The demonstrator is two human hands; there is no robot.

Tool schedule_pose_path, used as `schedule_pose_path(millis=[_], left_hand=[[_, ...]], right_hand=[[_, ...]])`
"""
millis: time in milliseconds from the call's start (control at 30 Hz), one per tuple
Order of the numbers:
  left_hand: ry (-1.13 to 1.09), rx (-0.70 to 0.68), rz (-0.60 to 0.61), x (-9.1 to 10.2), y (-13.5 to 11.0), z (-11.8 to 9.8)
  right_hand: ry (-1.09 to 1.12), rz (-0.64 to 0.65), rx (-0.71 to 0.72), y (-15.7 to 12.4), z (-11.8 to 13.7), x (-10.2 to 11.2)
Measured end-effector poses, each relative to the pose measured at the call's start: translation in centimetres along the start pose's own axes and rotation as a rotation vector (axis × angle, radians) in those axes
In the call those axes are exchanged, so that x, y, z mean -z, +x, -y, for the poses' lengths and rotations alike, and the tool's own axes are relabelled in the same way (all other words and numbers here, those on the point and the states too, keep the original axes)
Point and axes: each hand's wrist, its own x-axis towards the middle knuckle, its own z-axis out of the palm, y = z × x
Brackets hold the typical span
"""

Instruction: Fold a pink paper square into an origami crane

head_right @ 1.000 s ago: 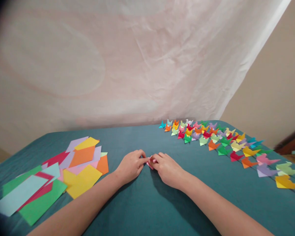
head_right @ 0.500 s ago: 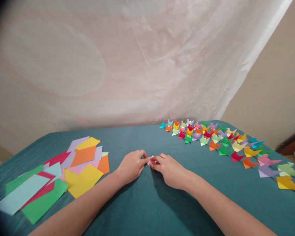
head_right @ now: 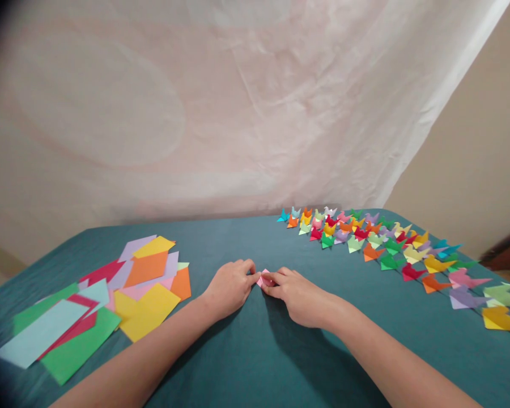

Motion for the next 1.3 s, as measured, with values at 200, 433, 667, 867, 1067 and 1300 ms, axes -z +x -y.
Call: schedule_pose_path(millis=[200,433,667,867,1067,1300], left_hand=[[-0.003,-0.002,0.002,-0.1,0.0,0.0],[0.0,-0.007,0.017,0.2,-0.1,-0.1],[-0.005,0.001,0.019,0.2,-0.1,-0.1],[-0.016,0.002,0.011,0.0,-0.2,-0.1],[-0.037,-0.008,-0.013,-0.1,-0.3,-0.2],[-0.031,-0.04,-0.026,-0.2,-0.3,-0.3]], right_hand=[[0.017,0.022,0.018,-0.2,0.4,0.6],[0.03,0.026,0.03,-0.3,0.5,0.7],[0.048,0.053,0.036,-0.4,0.4,1.1],[0.082,0.087,0.039,-0.7,0.3,1.5],[0.12,0.089,0.062,-0.8,0.0,1.6],[0.102,0.079,0.068,-0.7,0.2,1.7]])
